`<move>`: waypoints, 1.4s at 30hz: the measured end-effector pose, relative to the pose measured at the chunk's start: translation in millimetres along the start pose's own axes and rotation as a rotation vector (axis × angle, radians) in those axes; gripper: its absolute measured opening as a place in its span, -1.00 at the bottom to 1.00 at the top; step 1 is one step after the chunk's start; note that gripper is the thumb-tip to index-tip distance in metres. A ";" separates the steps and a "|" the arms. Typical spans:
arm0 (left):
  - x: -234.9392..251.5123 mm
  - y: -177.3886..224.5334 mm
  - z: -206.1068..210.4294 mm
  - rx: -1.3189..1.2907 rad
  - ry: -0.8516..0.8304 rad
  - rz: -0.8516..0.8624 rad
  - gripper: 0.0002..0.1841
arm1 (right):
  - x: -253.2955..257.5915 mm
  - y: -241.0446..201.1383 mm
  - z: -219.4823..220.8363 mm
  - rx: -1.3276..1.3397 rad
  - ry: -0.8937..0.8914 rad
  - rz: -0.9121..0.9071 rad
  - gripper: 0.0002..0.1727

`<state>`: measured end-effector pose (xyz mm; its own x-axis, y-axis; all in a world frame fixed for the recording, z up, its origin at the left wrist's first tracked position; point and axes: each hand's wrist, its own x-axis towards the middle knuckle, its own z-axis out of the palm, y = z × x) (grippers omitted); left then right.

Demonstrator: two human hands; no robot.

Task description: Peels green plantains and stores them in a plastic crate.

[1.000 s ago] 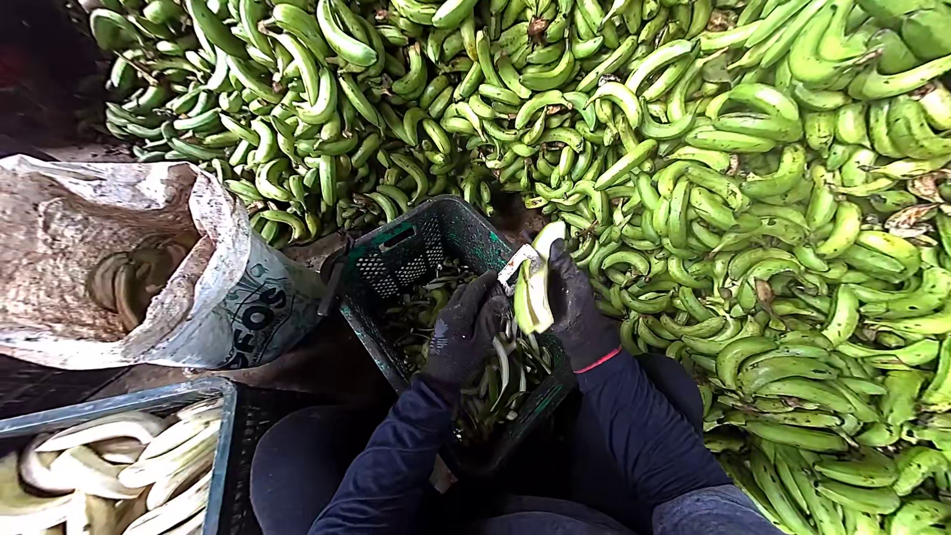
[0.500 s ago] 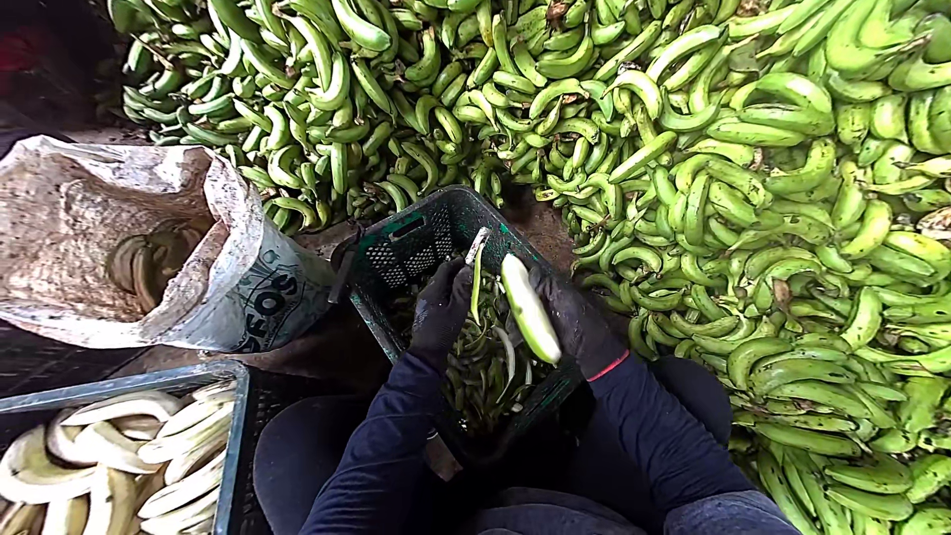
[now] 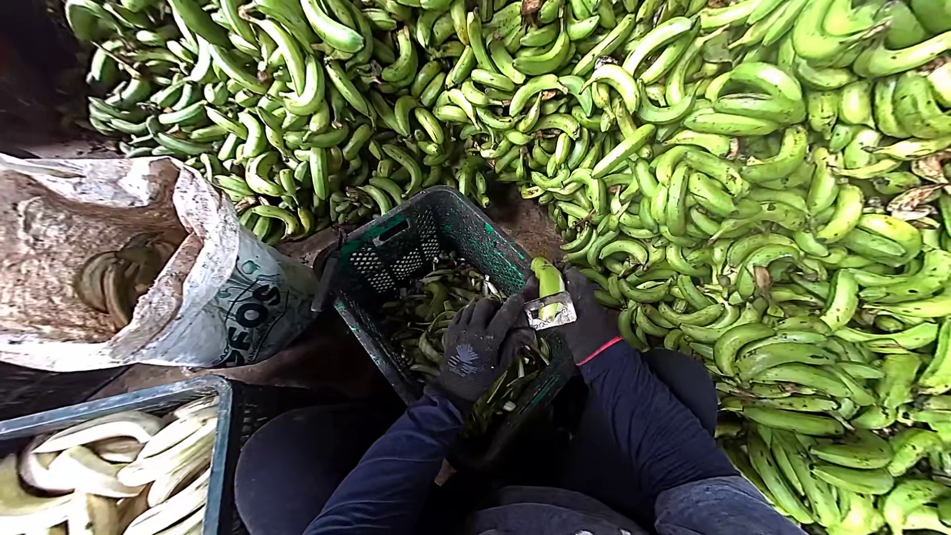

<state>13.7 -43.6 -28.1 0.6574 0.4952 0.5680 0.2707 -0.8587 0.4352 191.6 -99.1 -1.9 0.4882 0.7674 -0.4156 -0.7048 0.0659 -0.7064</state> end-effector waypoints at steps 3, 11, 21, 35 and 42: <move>5.0 -2.5 -3.9 -0.224 -0.159 -0.281 -0.53 | -0.9 3.5 18.1 -0.269 0.067 -0.051 -0.54; 12.6 -57.1 -11.4 -0.619 -0.091 -0.895 -0.47 | -24.0 15.8 24.7 -0.666 -0.347 -0.098 -0.51; -0.4 -21.3 -19.4 -0.347 -0.132 -0.276 -0.50 | 8.8 -1.3 -10.1 -0.104 -0.149 -0.081 -0.57; 5.5 -32.8 -9.1 -0.373 -0.189 -0.604 -0.57 | -6.5 15.2 1.9 -0.353 -0.210 -0.031 -0.56; 3.6 -36.2 -34.1 -0.482 -0.168 -0.573 -0.57 | 3.1 3.3 -8.6 -0.153 -0.257 0.139 -0.34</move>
<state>-17.8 -6.2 -18.0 0.6151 0.7857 0.0651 0.2903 -0.3025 0.9079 195.2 -102.0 -10.5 0.2330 0.8995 -0.3696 -0.6604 -0.1326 -0.7391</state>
